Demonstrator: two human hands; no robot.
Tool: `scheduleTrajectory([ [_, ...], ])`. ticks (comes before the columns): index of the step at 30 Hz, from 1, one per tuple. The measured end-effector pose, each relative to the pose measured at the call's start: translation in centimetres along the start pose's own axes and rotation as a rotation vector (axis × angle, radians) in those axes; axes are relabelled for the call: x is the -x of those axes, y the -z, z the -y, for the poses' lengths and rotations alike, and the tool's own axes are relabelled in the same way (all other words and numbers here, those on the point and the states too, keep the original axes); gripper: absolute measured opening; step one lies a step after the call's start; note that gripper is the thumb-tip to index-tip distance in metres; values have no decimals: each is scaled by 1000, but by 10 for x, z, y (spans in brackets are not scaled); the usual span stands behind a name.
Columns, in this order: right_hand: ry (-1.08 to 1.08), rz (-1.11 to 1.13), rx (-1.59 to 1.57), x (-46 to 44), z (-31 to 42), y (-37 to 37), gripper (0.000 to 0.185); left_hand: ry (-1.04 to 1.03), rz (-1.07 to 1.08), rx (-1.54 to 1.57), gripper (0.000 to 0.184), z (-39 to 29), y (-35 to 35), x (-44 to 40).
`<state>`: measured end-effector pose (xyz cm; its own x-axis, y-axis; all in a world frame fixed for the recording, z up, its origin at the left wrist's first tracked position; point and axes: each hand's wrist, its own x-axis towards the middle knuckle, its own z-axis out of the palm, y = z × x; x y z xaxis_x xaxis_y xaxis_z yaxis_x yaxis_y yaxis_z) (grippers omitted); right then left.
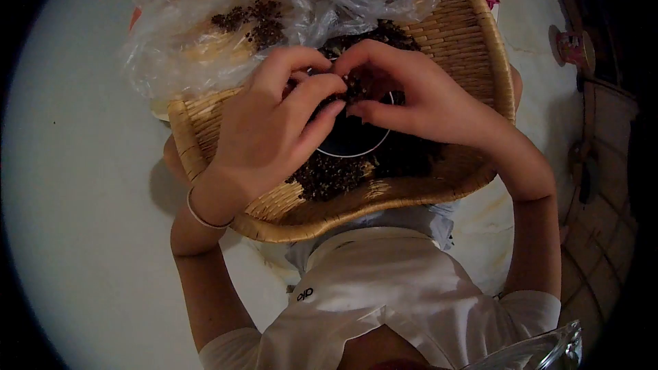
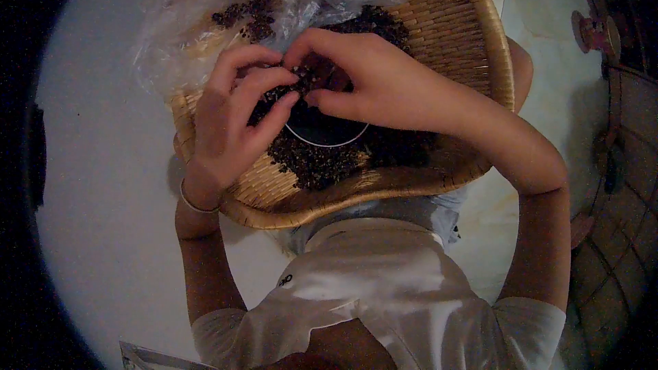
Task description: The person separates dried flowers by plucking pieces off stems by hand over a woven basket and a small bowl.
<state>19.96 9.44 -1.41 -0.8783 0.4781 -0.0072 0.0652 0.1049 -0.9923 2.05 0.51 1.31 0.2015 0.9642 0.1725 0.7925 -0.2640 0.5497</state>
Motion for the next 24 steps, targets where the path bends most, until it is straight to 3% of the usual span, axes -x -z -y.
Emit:
scheduleTrajectory([
  [24,62,-9,66,0,-2,1,31,-80,-103,151,28,1,-4,3],
])
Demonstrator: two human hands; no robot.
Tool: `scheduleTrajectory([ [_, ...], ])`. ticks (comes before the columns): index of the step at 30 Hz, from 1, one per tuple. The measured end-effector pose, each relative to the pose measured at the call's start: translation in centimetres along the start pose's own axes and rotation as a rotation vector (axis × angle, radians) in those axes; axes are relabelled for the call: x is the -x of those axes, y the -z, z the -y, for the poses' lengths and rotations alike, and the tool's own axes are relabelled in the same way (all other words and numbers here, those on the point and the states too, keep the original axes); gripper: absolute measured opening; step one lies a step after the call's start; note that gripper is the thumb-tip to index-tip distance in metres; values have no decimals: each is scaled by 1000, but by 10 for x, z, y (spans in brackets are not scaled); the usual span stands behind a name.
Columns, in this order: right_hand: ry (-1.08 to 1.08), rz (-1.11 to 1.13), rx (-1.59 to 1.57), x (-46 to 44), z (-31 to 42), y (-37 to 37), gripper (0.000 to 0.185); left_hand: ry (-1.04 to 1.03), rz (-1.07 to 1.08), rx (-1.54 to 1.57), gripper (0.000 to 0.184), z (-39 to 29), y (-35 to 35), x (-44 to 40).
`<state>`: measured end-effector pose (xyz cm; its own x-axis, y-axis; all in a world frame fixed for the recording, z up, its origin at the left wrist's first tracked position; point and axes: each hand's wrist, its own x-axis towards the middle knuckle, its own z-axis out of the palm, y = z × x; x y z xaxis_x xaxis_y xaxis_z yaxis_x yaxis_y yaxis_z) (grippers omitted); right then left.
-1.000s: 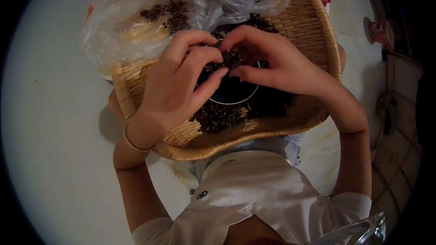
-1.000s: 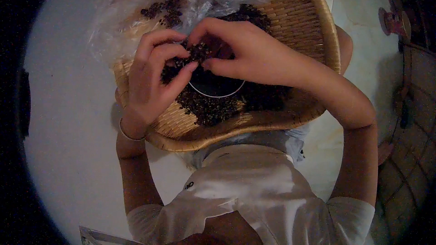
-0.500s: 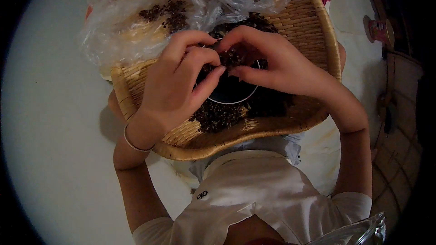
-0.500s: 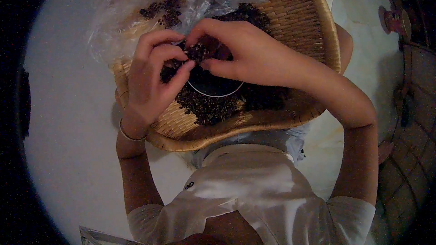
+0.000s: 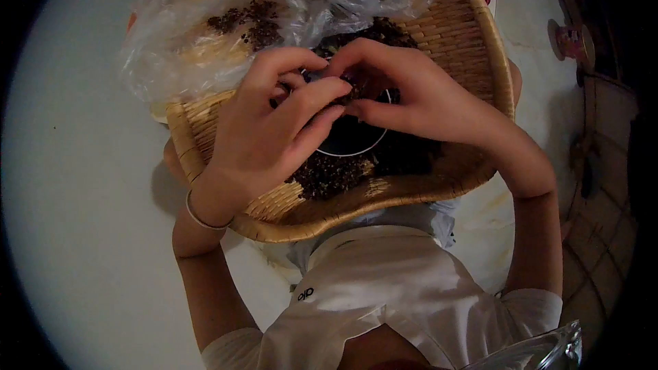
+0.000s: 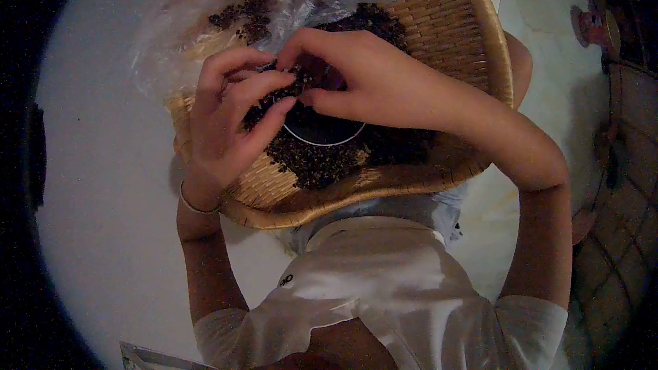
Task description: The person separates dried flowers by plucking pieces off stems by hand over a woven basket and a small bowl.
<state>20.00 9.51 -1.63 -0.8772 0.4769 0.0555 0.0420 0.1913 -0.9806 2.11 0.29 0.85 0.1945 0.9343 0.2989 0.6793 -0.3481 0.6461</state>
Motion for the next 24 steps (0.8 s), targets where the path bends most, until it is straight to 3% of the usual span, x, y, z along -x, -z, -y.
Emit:
scheduleTrajectory([
  [24,-20,12,-27,0,-3,0,29,-46,-16,-1,29,4,-2,2],
])
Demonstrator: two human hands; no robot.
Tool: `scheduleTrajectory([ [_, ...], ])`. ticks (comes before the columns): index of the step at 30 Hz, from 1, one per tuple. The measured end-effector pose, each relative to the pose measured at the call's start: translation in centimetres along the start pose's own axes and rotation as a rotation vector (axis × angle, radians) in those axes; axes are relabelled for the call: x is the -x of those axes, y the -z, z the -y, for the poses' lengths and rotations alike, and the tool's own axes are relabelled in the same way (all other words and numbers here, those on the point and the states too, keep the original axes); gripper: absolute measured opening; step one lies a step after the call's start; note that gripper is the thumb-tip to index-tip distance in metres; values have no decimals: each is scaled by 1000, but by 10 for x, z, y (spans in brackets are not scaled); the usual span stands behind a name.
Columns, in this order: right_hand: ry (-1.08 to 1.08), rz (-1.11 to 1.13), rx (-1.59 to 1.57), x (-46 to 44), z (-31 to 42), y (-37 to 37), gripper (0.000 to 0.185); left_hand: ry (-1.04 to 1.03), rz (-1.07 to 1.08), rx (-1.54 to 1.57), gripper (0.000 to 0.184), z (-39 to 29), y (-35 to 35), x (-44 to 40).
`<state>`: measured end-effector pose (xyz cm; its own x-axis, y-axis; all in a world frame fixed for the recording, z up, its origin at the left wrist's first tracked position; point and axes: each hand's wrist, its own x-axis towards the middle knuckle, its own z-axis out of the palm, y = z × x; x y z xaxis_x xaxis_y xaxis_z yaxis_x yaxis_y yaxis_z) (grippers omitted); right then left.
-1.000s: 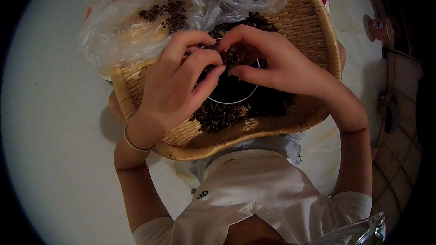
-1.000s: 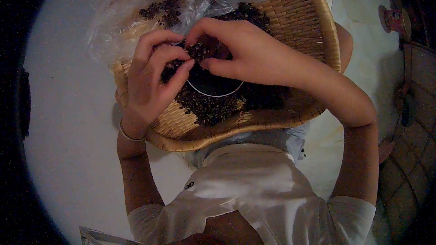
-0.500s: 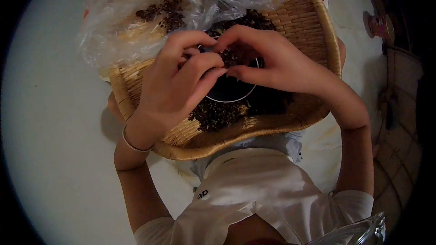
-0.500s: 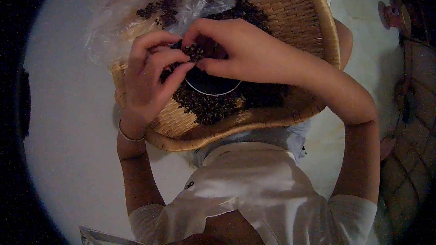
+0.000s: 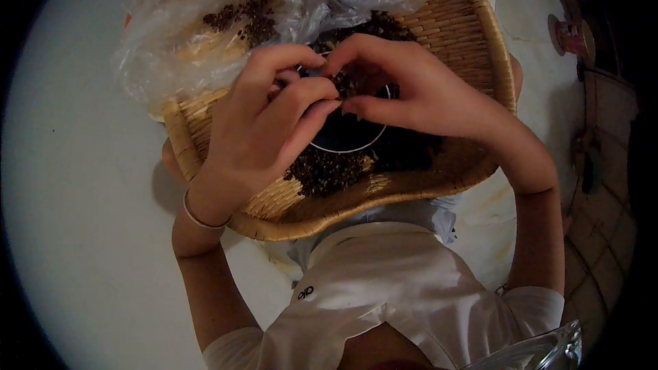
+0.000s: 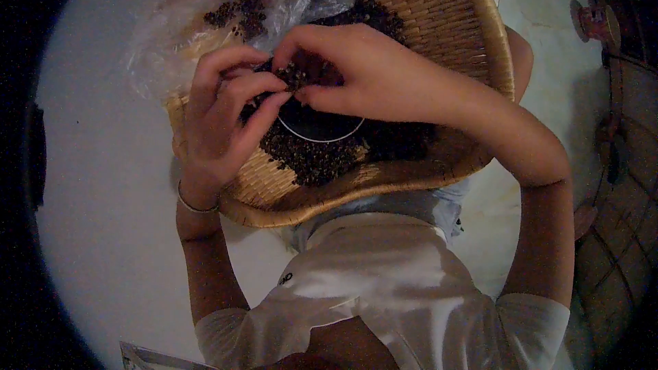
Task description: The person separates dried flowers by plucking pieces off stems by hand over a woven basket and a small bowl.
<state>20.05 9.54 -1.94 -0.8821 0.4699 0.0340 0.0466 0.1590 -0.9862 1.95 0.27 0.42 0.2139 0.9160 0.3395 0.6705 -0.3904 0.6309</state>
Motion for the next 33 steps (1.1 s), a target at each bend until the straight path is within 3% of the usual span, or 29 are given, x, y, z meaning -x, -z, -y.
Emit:
scheduleTrajectory([
  [33,-20,25,20,0,3,2,29,52,30,4,25,-5,4,-3],
])
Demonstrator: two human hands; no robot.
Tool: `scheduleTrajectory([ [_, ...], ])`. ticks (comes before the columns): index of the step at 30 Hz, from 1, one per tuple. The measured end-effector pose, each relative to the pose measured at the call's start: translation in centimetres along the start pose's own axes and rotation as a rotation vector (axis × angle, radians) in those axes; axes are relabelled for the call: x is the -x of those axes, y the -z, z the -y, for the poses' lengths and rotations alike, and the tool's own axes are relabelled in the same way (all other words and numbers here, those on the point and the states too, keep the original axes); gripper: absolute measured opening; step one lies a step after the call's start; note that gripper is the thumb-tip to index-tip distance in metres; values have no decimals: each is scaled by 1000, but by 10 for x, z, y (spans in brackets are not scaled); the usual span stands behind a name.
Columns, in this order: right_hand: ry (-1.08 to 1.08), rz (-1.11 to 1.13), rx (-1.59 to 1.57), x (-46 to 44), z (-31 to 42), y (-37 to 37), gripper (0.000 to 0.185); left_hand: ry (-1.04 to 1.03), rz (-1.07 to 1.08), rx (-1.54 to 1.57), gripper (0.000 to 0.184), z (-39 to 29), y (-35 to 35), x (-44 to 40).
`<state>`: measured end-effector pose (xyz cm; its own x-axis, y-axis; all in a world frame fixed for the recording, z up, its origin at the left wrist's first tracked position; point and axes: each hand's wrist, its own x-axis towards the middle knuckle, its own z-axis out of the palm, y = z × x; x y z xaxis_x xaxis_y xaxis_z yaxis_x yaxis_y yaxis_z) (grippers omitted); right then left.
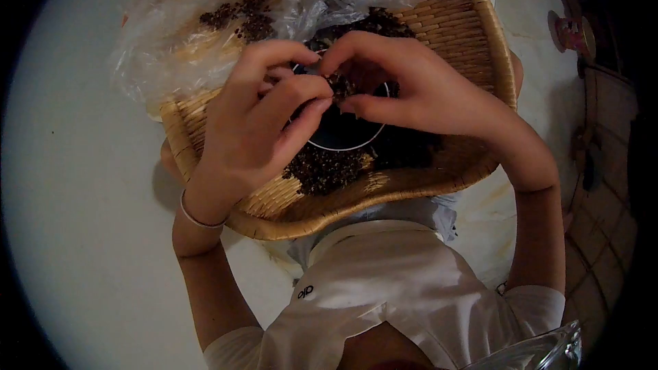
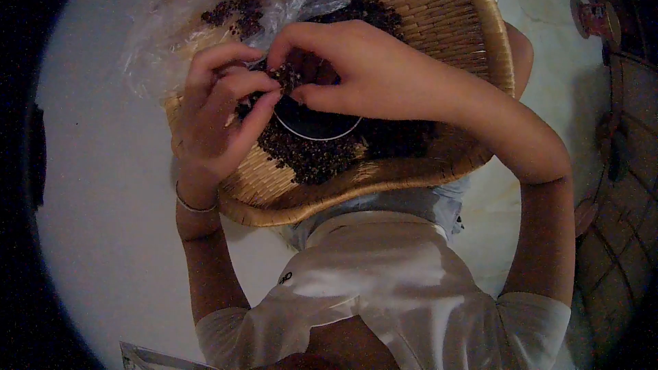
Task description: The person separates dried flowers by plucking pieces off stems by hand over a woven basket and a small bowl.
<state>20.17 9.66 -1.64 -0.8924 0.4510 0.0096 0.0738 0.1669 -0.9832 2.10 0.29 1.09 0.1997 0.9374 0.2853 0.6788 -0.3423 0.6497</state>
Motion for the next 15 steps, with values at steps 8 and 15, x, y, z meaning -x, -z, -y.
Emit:
scheduleTrajectory([
  [8,18,-78,-68,0,2,6,30,18,-41,-24,24,-2,8,-5],
  [15,-2,-79,-88,0,5,6,29,-3,-76,-78,24,-1,2,-2],
])
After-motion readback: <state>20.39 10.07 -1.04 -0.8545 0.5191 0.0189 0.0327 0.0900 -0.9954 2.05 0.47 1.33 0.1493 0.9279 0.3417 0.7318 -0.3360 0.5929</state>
